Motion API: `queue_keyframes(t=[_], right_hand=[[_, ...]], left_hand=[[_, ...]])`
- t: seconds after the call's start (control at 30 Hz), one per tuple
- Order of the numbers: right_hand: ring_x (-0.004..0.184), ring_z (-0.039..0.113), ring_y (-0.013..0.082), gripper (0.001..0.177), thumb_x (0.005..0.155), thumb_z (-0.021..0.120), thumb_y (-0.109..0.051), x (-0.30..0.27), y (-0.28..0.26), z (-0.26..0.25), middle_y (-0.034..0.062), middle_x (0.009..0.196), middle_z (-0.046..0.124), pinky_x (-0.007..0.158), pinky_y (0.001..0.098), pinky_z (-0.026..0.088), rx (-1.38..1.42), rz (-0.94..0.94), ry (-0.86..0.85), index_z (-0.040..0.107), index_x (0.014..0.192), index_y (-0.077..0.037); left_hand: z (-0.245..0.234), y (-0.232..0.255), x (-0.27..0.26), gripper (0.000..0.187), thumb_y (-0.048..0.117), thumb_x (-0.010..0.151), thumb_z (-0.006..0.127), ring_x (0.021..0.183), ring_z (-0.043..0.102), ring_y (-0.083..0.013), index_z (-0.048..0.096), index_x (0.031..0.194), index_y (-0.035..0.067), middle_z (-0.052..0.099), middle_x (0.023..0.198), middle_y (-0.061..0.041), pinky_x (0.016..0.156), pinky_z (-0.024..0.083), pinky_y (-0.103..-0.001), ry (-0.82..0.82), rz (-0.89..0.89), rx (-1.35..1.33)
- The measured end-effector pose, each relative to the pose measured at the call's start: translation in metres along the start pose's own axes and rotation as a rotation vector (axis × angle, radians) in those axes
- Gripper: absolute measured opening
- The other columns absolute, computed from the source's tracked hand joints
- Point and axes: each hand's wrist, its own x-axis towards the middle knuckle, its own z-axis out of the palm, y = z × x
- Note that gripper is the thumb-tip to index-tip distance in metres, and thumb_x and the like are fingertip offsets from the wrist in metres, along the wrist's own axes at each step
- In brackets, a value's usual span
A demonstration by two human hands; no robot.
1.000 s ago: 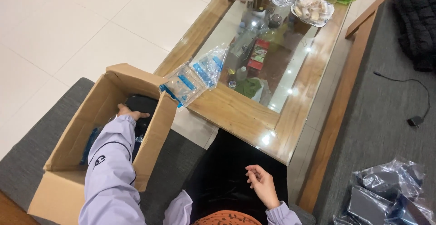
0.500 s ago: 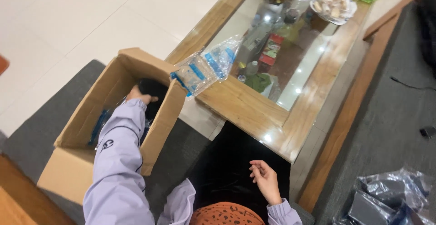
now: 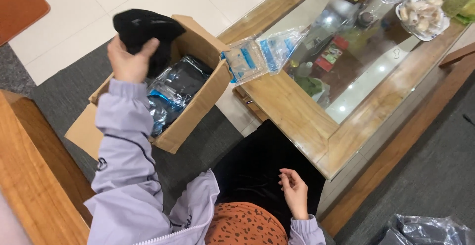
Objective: The person places black face masks into plastic bags by hand and moves the packed bags onto a pile.
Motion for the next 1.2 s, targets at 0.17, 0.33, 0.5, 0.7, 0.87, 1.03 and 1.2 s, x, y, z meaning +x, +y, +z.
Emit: queue_keyframes(t=[0.17,0.33,0.5,0.7,0.87,1.03,1.2], right_hand=[[0.076,0.069,0.0119,0.018,0.098,0.060,-0.015,-0.009,-0.044,0.005,0.0037,0.090,0.075,0.061,0.0260,0.054,0.046,-0.160,0.071,0.075,0.106,-0.011],[0.074,0.069,0.0161,0.036,0.093,0.067,-0.010,0.003,-0.102,-0.013,0.0108,0.113,0.058,0.079,0.0273,0.055,-0.080,-0.547,0.380,0.059,0.128,-0.007],[0.137,0.044,0.0478,0.091,0.073,0.070,0.008,0.034,-0.116,-0.043,0.0312,0.145,0.047,0.114,0.0585,0.036,-0.006,-0.534,0.316,0.030,0.154,0.000],[0.102,0.062,0.0153,0.047,0.081,0.072,0.004,0.093,-0.046,-0.051,0.0056,0.110,0.069,0.094,0.0361,0.051,0.353,-0.396,0.401,0.062,0.124,-0.011],[0.093,0.060,0.0150,0.040,0.081,0.070,0.001,0.090,-0.053,-0.045,0.0054,0.101,0.067,0.087,0.0333,0.052,0.474,-0.415,0.438,0.062,0.118,-0.010],[0.101,0.057,0.0182,0.050,0.077,0.070,-0.007,0.097,-0.048,-0.039,0.0083,0.108,0.063,0.093,0.0358,0.048,0.453,-0.464,0.422,0.058,0.126,-0.009],[0.103,0.054,0.0173,0.050,0.078,0.066,-0.006,0.098,-0.039,-0.039,0.0073,0.109,0.062,0.093,0.0337,0.046,0.392,-0.441,0.414,0.058,0.127,-0.008]], left_hand=[[0.090,0.031,-0.084,0.046,0.017,0.073,0.087,0.096,0.062,-0.0241,0.069,0.115,0.010,0.066,0.104,-0.008,0.087,0.047,-0.040,-0.276,0.195,0.035],[0.214,0.013,-0.199,0.071,0.035,0.070,0.083,0.110,0.059,-0.0389,0.061,0.138,0.028,0.062,0.110,-0.020,0.095,0.048,-0.045,-0.866,0.266,0.312],[0.268,0.057,-0.266,0.032,0.029,0.069,0.085,0.101,0.056,-0.0220,0.067,0.094,0.022,0.066,0.088,0.006,0.093,0.036,-0.040,-1.096,0.575,0.315],[0.295,0.052,-0.285,0.048,0.023,0.076,0.080,0.135,0.035,-0.0323,0.056,0.117,0.024,0.050,0.132,-0.004,0.115,0.007,-0.067,-0.924,0.838,0.401],[0.289,0.065,-0.283,0.060,0.010,0.085,0.063,0.139,0.039,-0.0267,0.044,0.141,0.018,0.054,0.130,-0.007,0.118,-0.007,-0.068,-0.960,0.878,0.298],[0.294,0.046,-0.286,0.090,0.010,0.081,0.075,0.137,0.041,-0.0301,0.028,0.157,0.017,0.052,0.134,-0.011,0.117,-0.005,-0.070,-1.104,0.629,0.203],[0.295,0.038,-0.288,0.076,0.013,0.087,0.071,0.131,0.043,-0.0273,0.035,0.154,0.017,0.053,0.128,-0.007,0.118,0.005,-0.062,-1.082,0.671,0.166]])
